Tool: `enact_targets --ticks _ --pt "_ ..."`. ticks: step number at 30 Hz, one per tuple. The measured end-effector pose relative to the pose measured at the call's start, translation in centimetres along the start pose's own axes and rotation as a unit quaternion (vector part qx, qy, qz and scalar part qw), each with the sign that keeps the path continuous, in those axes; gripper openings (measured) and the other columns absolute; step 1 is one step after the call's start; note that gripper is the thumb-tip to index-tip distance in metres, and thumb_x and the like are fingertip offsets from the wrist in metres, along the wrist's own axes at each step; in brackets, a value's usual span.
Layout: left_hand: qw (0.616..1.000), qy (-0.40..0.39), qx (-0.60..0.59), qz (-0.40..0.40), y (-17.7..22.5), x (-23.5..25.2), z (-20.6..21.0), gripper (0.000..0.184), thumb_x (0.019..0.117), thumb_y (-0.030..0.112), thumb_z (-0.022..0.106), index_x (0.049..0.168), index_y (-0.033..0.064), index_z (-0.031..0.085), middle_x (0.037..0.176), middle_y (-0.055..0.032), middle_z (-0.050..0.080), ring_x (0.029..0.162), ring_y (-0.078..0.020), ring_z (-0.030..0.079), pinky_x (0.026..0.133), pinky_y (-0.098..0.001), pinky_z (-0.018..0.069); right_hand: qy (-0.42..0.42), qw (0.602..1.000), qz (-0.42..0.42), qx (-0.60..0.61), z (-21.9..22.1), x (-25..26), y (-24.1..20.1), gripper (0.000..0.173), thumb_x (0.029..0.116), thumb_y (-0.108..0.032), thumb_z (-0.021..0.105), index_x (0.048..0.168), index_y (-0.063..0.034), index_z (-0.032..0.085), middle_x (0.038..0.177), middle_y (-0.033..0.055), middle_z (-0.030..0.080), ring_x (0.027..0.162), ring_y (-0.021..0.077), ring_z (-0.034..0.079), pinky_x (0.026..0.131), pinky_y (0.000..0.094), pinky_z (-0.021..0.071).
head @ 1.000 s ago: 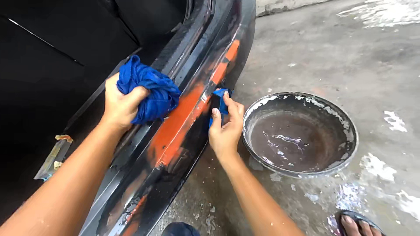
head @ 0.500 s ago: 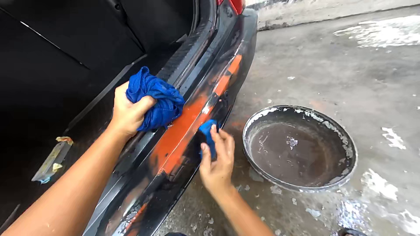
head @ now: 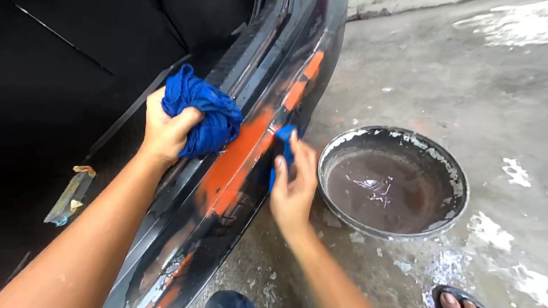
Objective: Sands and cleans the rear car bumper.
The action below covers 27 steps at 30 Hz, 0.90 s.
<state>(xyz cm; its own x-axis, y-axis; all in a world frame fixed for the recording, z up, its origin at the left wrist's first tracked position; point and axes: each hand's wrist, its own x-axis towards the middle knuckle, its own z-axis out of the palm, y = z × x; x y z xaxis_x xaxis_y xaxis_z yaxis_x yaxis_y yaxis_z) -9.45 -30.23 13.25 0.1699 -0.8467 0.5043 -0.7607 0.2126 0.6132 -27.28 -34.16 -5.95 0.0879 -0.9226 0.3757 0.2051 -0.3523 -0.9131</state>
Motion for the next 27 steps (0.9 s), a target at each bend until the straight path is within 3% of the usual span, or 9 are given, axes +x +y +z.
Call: enact_targets --ticks 4,7,9,11,15,19,21,24,27 --pt "1.0 0.01 0.004 0.002 -0.1 0.2 0.0 0.021 0.0839 0.004 0.062 0.102 0.014 0.065 0.09 0.0072 0.072 0.083 -0.0038 0.07 0.077 -0.0245 0.0609 0.025 0.999 -0.027 0.015 0.8 -0.6 1.6 0.046 0.0966 -0.019 0.065 0.141 -0.0084 0.061 0.137 0.0138 0.059 0.122 0.0242 0.059 0.097 0.0411 0.0556" --pt "1.0 0.0 0.004 -0.001 -0.1 -0.5 0.0 0.02 0.0851 0.004 0.061 0.103 0.0135 0.063 0.092 0.0069 0.072 0.085 -0.0046 0.07 0.078 -0.0257 0.0609 0.018 1.0 0.014 0.007 0.4 0.4 0.9 0.049 0.1012 -0.021 0.061 0.148 -0.0115 0.055 0.135 0.0112 0.057 0.119 0.0211 0.059 0.092 0.037 0.0567" --pt "1.0 0.003 0.003 0.002 0.0 -0.3 0.0 0.02 0.0845 0.004 0.061 0.103 0.0116 0.064 0.092 0.0046 0.072 0.085 -0.0062 0.071 0.078 -0.0268 0.0611 0.009 1.0 0.018 0.001 0.4 -2.1 -0.4 0.05 0.103 -0.025 0.059 0.152 -0.0165 0.052 0.138 0.0093 0.056 0.122 0.0208 0.057 0.097 0.0402 0.0551" --pt "1.0 0.008 0.001 0.007 -0.1 0.1 0.0 0.02 0.0843 0.004 0.061 0.102 0.0116 0.064 0.092 0.0044 0.072 0.084 -0.0061 0.071 0.078 -0.0265 0.0611 0.022 1.0 -0.016 -0.004 1.1 -3.5 0.4 0.048 0.0983 -0.023 0.062 0.145 -0.0142 0.059 0.136 0.0104 0.058 0.122 0.0219 0.057 0.099 0.0413 0.0541" --pt "1.0 0.003 0.007 -0.001 -0.2 -0.2 -0.2 0.02 0.0853 0.005 0.062 0.104 0.0125 0.064 0.092 0.006 0.072 0.086 -0.0054 0.071 0.079 -0.027 0.0612 0.027 1.0 -0.01 -0.01 0.8 0.3 1.8 0.048 0.0998 -0.021 0.062 0.146 -0.0082 0.057 0.13 0.014 0.059 0.118 0.0236 0.059 0.094 0.0388 0.056" --pt "1.0 0.012 0.002 0.008 -0.1 0.0 0.1 0.02 0.0845 0.004 0.062 0.103 0.01 0.064 0.092 0.0031 0.072 0.086 -0.0074 0.071 0.079 -0.0287 0.0615 0.012 1.0 -0.004 -0.014 1.0 -3.6 -0.2 0.051 0.1014 -0.025 0.061 0.151 -0.0169 0.053 0.138 0.0108 0.055 0.122 0.0214 0.057 0.098 0.0405 0.0547" --pt "1.0 0.016 0.006 0.01 -0.2 0.5 -0.1 0.019 0.0843 0.004 0.062 0.102 0.0095 0.065 0.091 0.0028 0.073 0.085 -0.0076 0.071 0.078 -0.0291 0.0615 0.009 0.999 -0.036 -0.015 1.2 -3.2 0.9 0.05 0.097 -0.023 0.064 0.145 -0.0108 0.059 0.132 0.0144 0.058 0.117 0.024 0.058 0.092 0.0402 0.0559" --pt "1.0 0.014 0.012 -0.006 -0.2 -0.1 -0.1 0.018 0.0846 0.004 0.062 0.101 0.0091 0.065 0.091 0.0024 0.072 0.085 -0.0081 0.071 0.078 -0.0304 0.0615 0.005 1.0 -0.002 -0.021 0.2 0.6 1.6 0.051 0.1013 -0.026 0.062 0.149 -0.0096 0.054 0.128 0.0156 0.058 0.109 0.0236 0.062 0.08 0.036 0.0589" --pt "1.0 0.012 0.002 0.001 -0.1 0.1 0.1 0.018 0.0849 0.003 0.06 0.102 0.0075 0.064 0.092 0.0004 0.072 0.086 -0.0096 0.071 0.079 -0.0313 0.0612 -0.002 1.0 -0.019 -0.003 0.8 -2.5 -0.5 0.052 0.1053 -0.025 0.055 0.155 -0.0141 0.046 0.143 0.0131 0.052 0.126 0.0253 0.054 0.1 0.0425 0.0527"
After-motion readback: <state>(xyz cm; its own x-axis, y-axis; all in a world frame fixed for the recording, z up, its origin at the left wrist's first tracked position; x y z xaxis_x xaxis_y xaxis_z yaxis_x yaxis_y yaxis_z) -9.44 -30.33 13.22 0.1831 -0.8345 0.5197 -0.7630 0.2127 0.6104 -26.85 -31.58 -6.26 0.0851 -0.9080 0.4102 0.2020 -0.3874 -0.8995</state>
